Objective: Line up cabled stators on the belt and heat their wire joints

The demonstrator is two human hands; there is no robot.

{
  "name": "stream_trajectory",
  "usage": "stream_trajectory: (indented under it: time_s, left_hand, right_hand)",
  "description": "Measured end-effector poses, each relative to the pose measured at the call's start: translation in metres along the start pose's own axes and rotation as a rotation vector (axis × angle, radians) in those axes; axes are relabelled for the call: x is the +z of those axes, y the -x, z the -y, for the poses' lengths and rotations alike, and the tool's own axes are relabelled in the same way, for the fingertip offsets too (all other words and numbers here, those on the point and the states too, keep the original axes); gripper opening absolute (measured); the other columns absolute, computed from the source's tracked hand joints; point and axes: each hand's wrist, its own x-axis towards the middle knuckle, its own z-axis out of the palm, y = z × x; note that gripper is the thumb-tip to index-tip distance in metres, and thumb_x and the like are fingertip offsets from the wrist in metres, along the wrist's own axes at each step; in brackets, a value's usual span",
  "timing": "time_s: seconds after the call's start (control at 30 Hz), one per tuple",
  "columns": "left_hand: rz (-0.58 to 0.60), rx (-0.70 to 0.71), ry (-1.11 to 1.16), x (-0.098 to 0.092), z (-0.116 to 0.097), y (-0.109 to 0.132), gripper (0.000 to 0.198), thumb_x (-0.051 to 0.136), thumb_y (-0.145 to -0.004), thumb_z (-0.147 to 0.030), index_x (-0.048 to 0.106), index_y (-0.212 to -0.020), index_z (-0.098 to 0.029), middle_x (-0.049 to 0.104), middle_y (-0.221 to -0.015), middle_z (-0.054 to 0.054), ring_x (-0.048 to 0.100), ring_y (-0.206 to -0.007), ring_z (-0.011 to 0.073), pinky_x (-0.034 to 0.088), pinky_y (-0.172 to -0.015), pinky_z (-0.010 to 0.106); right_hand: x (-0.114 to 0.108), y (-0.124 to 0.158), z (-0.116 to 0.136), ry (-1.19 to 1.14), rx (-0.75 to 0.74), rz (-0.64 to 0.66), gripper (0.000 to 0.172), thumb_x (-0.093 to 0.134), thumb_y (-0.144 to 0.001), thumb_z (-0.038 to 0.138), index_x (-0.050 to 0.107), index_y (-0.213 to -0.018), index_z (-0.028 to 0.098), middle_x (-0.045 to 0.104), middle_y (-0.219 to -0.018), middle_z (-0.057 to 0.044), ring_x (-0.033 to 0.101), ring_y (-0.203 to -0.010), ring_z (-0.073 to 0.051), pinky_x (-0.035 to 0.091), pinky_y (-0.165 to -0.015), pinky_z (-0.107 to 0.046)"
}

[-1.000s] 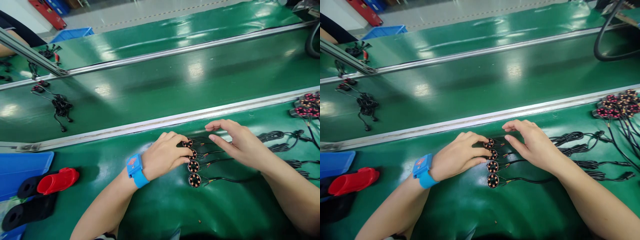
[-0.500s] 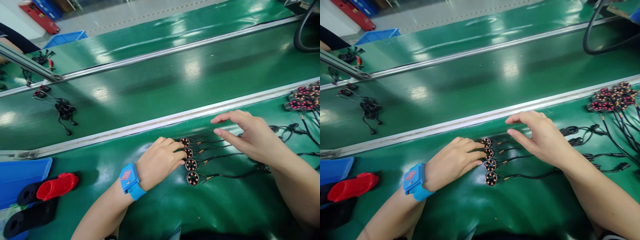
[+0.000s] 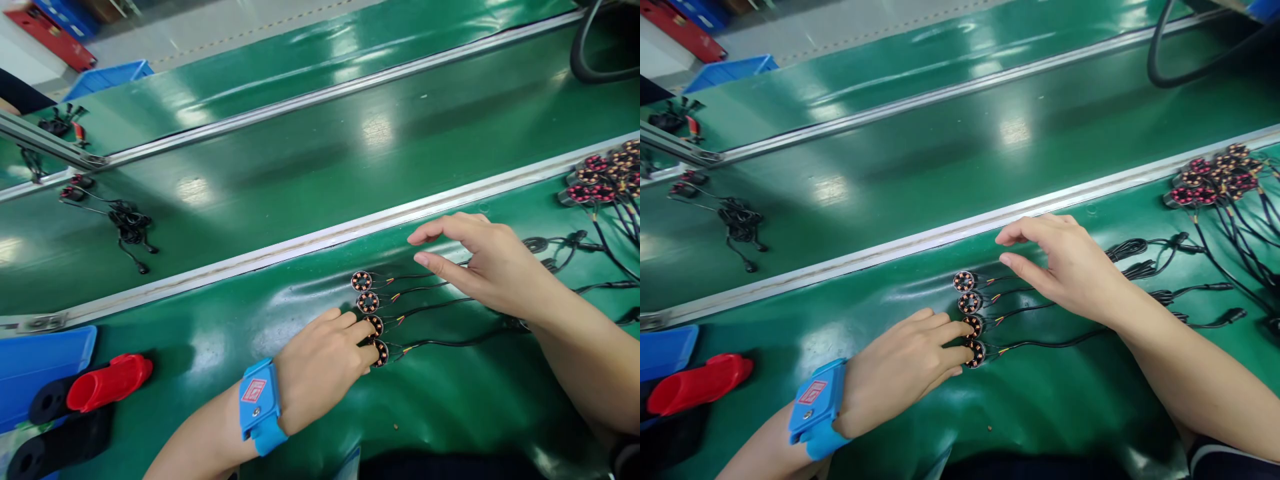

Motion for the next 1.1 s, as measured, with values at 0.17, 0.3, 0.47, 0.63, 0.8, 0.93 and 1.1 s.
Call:
stream_trajectory:
  time_s: [0.17, 0.3, 0.47, 0.63, 0.8, 0.93, 1.1]
  left_hand:
    - [0.010, -0.004, 0.006, -0.003, 0.000, 0.004, 0.002, 0.067, -0.091, -0.025, 0.068, -0.092, -0.025, 0.066, -0.113, -0.003, 0.059, -0.090, 0.0194, 0.035, -0.071, 0.036]
    - [0.003, -0.004, 0.015, -0.007, 0.002, 0.006, 0.008, 0.068, -0.091, -0.026, 0.069, -0.099, -0.028, 0.065, -0.117, -0.003, 0.060, -0.093, 0.0184, 0.035, -0.073, 0.036]
    - [-0.005, 0.002, -0.010, -0.004, 0.000, 0.007, 0.010, 0.073, -0.087, -0.028, 0.069, -0.096, -0.028, 0.064, -0.117, -0.004, 0.058, -0.093, 0.0184, 0.035, -0.073, 0.036]
    - [-0.005, -0.009, -0.056, 0.001, -0.001, 0.004, 0.012, 0.074, -0.086, -0.030, 0.067, -0.096, -0.026, 0.065, -0.112, -0.003, 0.056, -0.090, 0.0197, 0.034, -0.071, 0.036]
    - [0.015, -0.001, -0.043, -0.003, -0.001, 0.008, 0.020, 0.075, -0.085, -0.034, 0.067, -0.102, -0.027, 0.065, -0.117, -0.002, 0.059, -0.093, 0.0197, 0.036, -0.072, 0.036]
    - [-0.072, 0.004, 0.038, -0.014, 0.014, 0.014, 0.031, 0.070, -0.089, -0.041, 0.063, -0.117, -0.029, 0.064, -0.124, -0.001, 0.060, -0.103, 0.0199, 0.040, -0.083, 0.034]
    - [-0.352, -0.503, -0.064, -0.029, 0.084, 0.021, 0.030, 0.058, -0.096, -0.037, 0.062, -0.122, -0.022, 0.066, -0.120, 0.007, 0.060, -0.109, 0.0243, 0.043, -0.094, 0.039]
  right_hand:
    - [0.001, 0.000, 0.000, -0.008, -0.015, 0.002, 0.018, 0.056, -0.096, 0.037, 0.065, -0.108, 0.027, 0.069, -0.108, -0.002, 0.063, -0.096, -0.023, 0.046, -0.085, -0.036]
    - [0.002, 0.000, -0.001, 0.010, -0.022, 0.004, 0.019, 0.055, -0.097, 0.038, 0.064, -0.109, 0.027, 0.070, -0.108, -0.002, 0.063, -0.094, -0.023, 0.045, -0.085, -0.038]
    - [0.002, 0.001, -0.001, 0.018, -0.002, 0.009, 0.020, 0.055, -0.096, 0.040, 0.064, -0.109, 0.028, 0.070, -0.107, -0.003, 0.063, -0.092, -0.024, 0.046, -0.085, -0.039]
    - [0.003, 0.002, -0.002, 0.032, -0.025, 0.008, 0.019, 0.055, -0.096, 0.039, 0.064, -0.109, 0.028, 0.070, -0.108, -0.003, 0.063, -0.088, -0.023, 0.046, -0.085, -0.038]
    - [0.004, 0.000, -0.003, 0.035, -0.056, -0.001, 0.018, 0.055, -0.097, 0.037, 0.063, -0.110, 0.028, 0.069, -0.107, -0.002, 0.063, -0.092, -0.023, 0.045, -0.087, -0.038]
    - [0.005, 0.003, -0.005, 0.052, -0.082, -0.002, 0.019, 0.054, -0.097, 0.040, 0.062, -0.111, 0.030, 0.069, -0.108, -0.003, 0.064, -0.090, -0.024, 0.047, -0.081, -0.039]
    - [0.012, 0.009, -0.016, 0.095, -0.047, 0.009, 0.022, 0.055, -0.094, 0.049, 0.059, -0.113, 0.038, 0.068, -0.112, -0.001, 0.064, -0.082, -0.026, 0.051, -0.069, -0.042]
